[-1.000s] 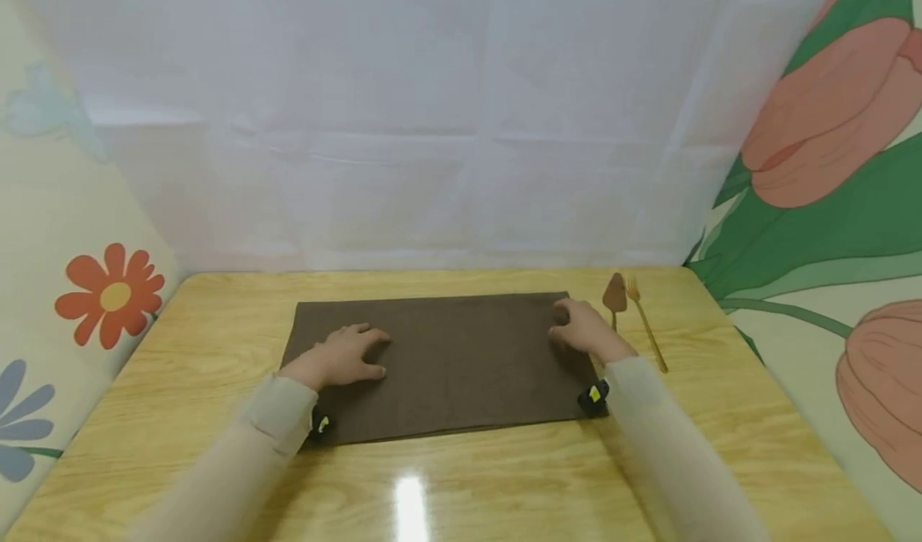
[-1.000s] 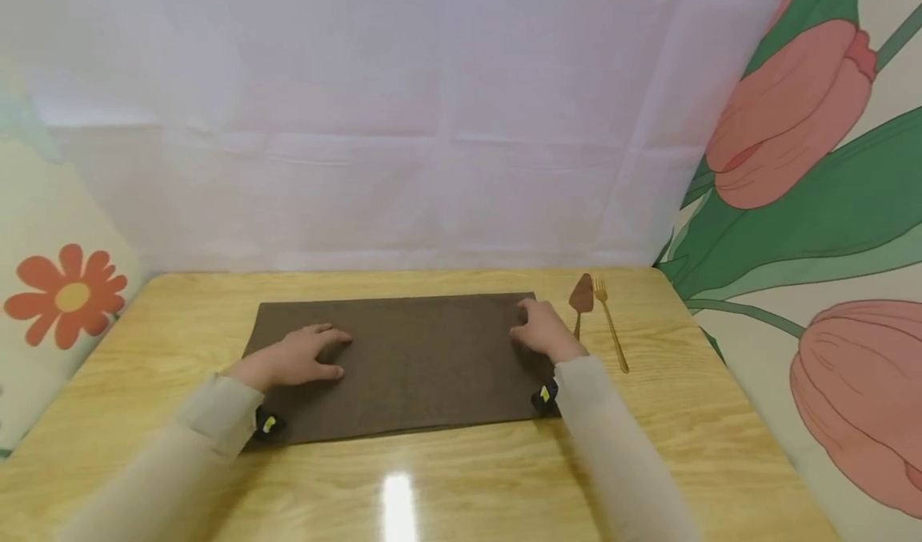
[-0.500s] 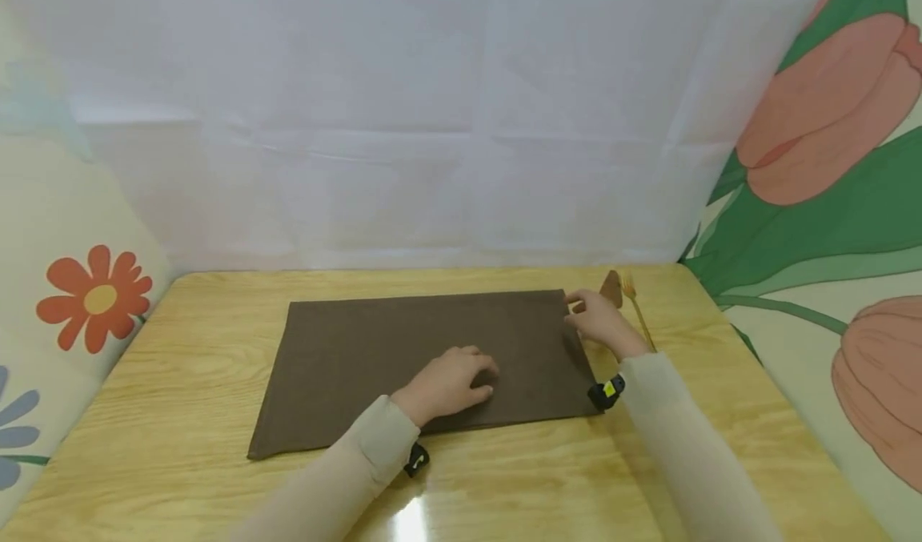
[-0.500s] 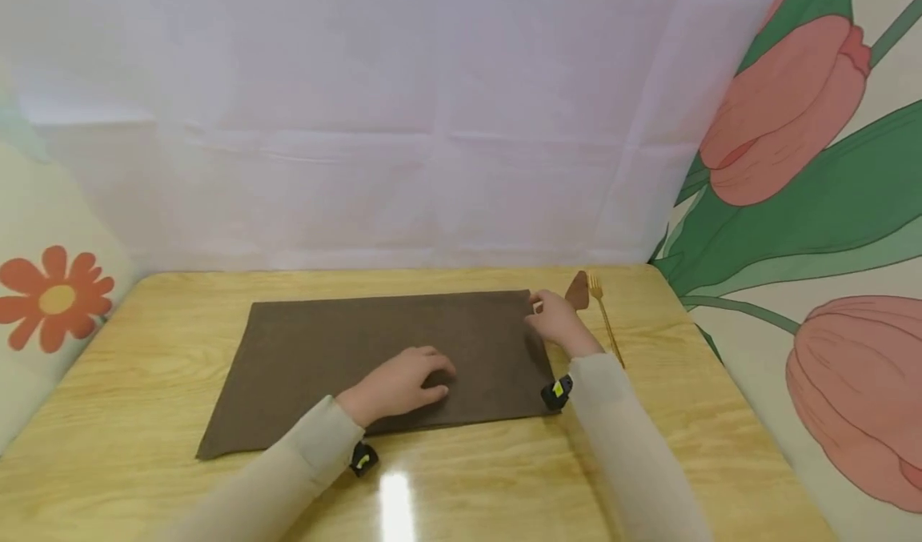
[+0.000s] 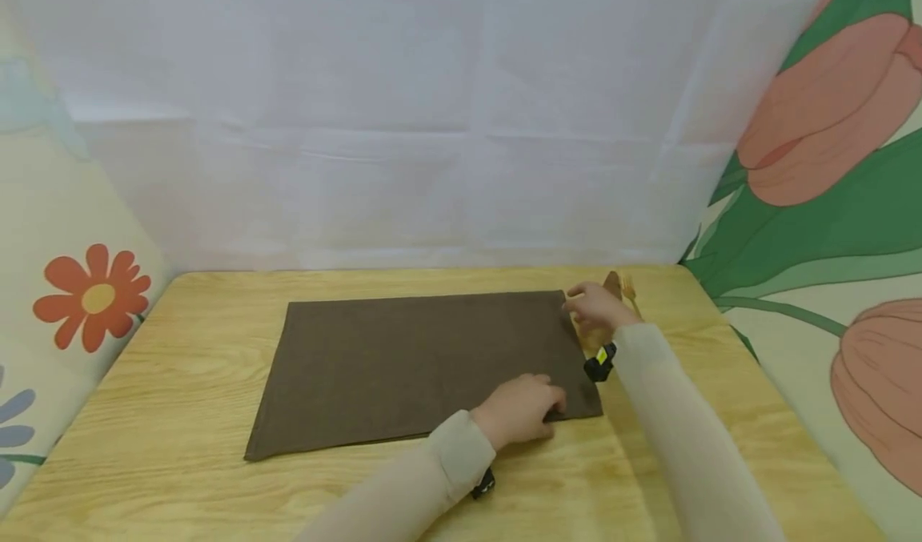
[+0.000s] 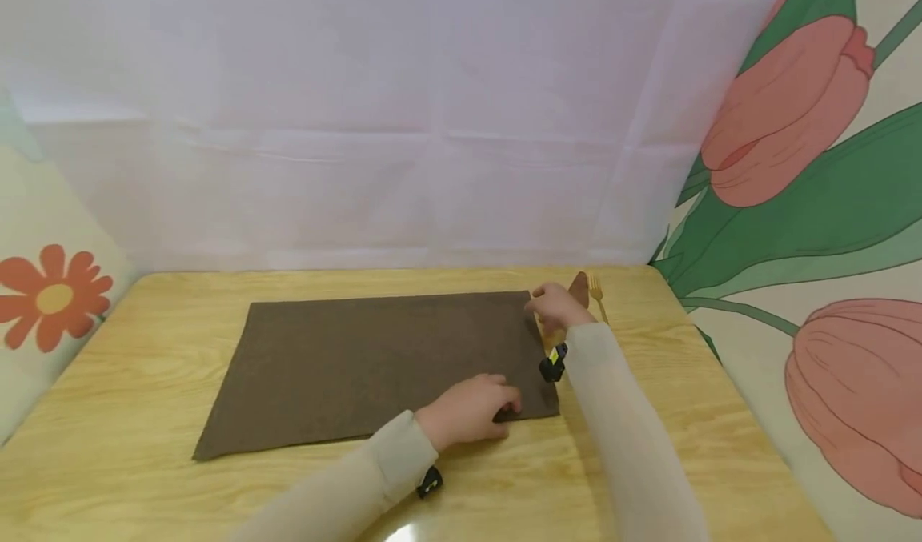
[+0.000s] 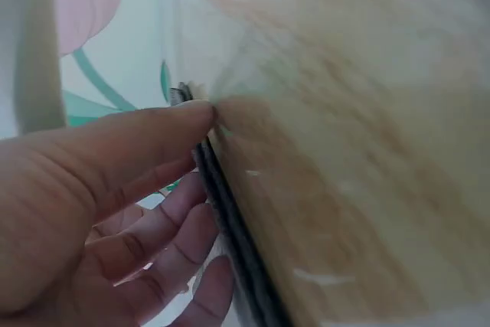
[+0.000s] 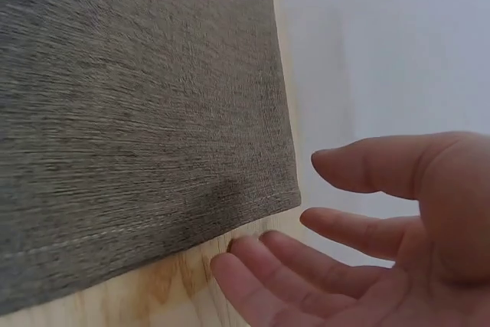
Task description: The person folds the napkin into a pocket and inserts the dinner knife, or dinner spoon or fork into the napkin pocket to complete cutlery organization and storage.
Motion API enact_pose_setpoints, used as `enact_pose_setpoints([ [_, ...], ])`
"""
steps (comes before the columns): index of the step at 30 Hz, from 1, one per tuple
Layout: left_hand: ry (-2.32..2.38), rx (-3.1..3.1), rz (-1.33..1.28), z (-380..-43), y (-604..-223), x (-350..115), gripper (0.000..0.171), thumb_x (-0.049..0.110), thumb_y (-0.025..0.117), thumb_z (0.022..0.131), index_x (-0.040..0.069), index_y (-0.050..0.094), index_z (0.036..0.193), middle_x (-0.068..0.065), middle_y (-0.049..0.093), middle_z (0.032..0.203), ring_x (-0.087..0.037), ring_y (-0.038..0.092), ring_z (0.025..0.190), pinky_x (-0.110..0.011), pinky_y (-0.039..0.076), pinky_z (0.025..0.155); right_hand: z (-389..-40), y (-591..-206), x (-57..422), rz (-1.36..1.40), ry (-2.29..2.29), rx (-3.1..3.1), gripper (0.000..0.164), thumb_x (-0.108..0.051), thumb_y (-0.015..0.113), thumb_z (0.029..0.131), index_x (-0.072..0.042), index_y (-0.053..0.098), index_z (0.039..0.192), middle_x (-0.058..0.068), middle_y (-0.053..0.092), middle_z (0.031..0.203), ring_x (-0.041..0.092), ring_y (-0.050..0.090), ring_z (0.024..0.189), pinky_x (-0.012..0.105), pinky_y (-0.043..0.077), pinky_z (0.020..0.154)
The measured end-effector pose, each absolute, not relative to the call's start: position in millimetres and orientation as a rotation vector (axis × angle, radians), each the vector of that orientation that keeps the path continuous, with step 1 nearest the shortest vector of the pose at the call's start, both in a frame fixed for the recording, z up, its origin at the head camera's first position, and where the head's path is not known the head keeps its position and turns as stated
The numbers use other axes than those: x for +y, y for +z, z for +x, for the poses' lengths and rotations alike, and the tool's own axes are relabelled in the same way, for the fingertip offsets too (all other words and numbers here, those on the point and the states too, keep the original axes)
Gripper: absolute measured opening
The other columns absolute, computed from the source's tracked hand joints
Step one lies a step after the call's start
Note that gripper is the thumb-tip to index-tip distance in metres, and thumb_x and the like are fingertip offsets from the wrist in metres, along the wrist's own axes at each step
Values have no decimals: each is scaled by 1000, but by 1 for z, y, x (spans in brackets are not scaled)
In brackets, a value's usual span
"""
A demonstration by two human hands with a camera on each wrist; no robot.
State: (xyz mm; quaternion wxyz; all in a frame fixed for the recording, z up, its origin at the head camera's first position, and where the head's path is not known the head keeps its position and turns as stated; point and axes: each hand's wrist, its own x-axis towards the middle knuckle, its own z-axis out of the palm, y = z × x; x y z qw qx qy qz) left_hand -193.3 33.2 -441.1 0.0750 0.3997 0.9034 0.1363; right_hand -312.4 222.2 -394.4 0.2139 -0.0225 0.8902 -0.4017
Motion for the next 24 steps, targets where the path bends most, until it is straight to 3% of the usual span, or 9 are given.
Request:
enact_pose_setpoints([
  [3, 350, 2773, 1190, -190, -441, 40, 17, 18, 81, 88, 19, 74, 103, 5, 66, 96, -7, 61, 85, -19, 50, 73, -315, -392, 221, -54, -1135, 2437, 57, -10, 45, 105, 15, 26, 152, 31, 48, 136, 24, 55, 91, 43, 54, 86],
  [5, 290, 2822, 1195, -187, -440, 44, 9, 15, 76, 92, 18, 73, 100, 4, 67, 93, -9, 62, 84, -20, 50, 73, -316, -391, 221, -21, -1143, 2420, 56, -11, 45, 105, 13, 27, 153, 26, 51, 128, 23, 53, 87, 43, 53, 87],
  [9, 104, 2937, 1203, -178, -435, 52, 9, 9, 67, 97, 17, 72, 97, 1, 68, 88, -12, 64, 81, -23, 52, 70, -319, -392, 222, 6, -1156, 2415, 50, -10, 44, 103, 12, 40, 147, 9, 50, 88, 16, 43, 68, 35, 49, 72],
  [13, -22, 3035, 1125, -169, -434, 58, 9, 9, 69, 95, 17, 72, 96, -2, 67, 87, -16, 63, 77, -25, 54, 62, -323, -399, 225, 14, -1255, 2377, 31, -7, 45, 101, 13, 58, 122, -4, 36, 60, 9, 31, 51, 26, 37, 53],
  [18, -8, 3075, 1076, -168, -435, 57, 9, 7, 69, 94, 15, 70, 97, -5, 64, 84, -18, 61, 72, -25, 54, 55, -327, -407, 226, 84, -1432, 2265, 11, -6, 47, 103, 1, 54, 98, -7, 37, 57, 4, 30, 47, 21, 30, 47],
  [24, 147, 2974, 1090, -178, -433, 47, 15, 5, 65, 98, 11, 68, 113, -6, 65, 92, -16, 65, 78, -24, 54, 65, -328, -403, 228, 45, -1392, 2236, 32, -12, 46, 105, -14, 40, 74, -7, 33, 59, 6, 29, 51, 24, 34, 54],
])
